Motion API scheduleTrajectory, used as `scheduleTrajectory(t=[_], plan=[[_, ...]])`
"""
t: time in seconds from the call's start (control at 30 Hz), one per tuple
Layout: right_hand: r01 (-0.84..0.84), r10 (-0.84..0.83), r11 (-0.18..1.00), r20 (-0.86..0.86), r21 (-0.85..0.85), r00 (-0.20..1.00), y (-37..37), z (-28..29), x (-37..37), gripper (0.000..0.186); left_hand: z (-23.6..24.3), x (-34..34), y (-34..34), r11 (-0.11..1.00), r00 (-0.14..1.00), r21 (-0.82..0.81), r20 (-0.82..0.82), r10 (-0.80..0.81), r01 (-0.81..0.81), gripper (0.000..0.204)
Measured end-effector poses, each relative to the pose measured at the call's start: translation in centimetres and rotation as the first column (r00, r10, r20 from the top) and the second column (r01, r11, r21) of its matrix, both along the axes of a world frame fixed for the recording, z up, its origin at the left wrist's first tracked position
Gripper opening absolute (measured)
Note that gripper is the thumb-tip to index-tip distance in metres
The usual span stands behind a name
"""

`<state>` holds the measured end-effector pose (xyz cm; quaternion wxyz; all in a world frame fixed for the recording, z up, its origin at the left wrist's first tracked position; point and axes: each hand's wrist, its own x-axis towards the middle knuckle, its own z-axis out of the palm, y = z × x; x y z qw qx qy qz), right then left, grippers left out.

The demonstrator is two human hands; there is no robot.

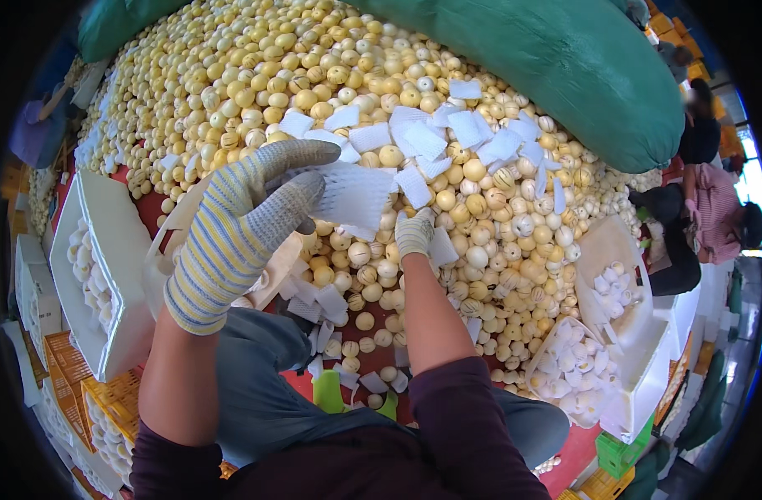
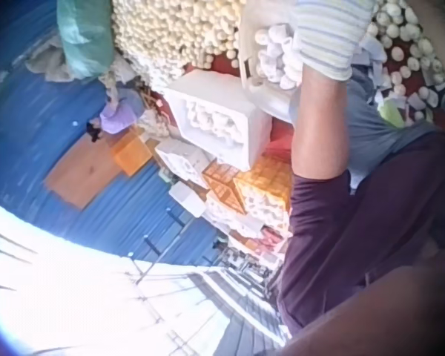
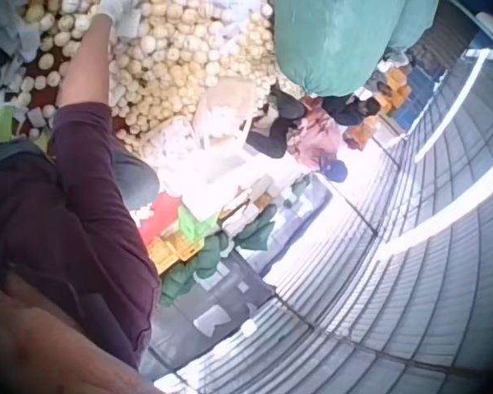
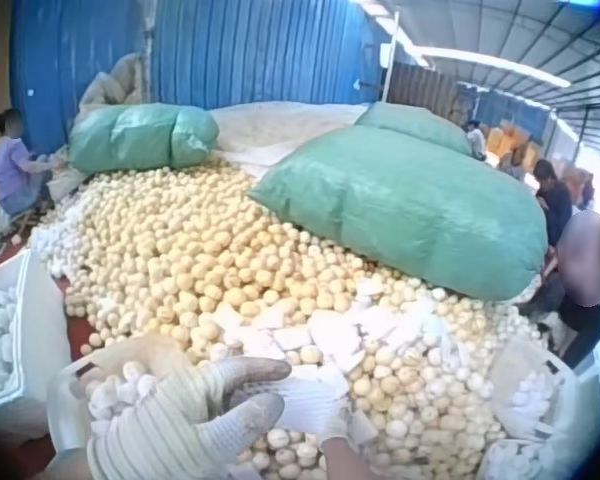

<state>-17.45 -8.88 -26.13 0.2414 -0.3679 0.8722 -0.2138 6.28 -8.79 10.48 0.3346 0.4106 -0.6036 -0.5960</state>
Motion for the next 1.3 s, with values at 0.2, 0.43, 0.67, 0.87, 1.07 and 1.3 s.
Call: scheduleTrajectory(t=[0.2,0.43,0.67,0.87,1.07,1.3], plan=[[0.157,-0.158,0.987,0.042,0.024,0.987,0.0,5.1,4.1,0.055,-0.8,0.5,-0.4,0.999,0.997,0.027,0.067,-0.035,0.033,0.037],[0.644,-0.269,0.737,0.963,0.206,0.000,5.6,7.5,-0.8,0.043,-1.0,0.0,-0.4,0.999,0.999,0.025,0.031,-0.031,0.030,0.036],[0.590,0.107,0.807,0.977,0.021,-0.182,9.0,18.8,-0.2,0.042,-2.1,-0.7,-0.3,0.997,0.975,0.035,0.208,-0.075,0.069,0.036],[0.569,0.375,0.802,0.896,-0.185,-0.238,11.9,24.3,-0.5,0.042,-2.3,-2.0,0.6,0.983,0.924,-0.037,0.349,-0.154,0.178,0.037],[0.587,0.546,0.695,0.836,-0.414,-0.056,14.5,27.1,0.1,0.048,-2.8,-2.6,2.0,0.954,0.883,-0.081,0.408,-0.232,0.288,0.037],[0.423,0.670,0.616,0.724,-0.664,0.161,14.3,28.2,0.6,0.055,-3.4,-2.6,2.7,0.897,0.864,-0.129,0.356,-0.357,0.424,0.040]])
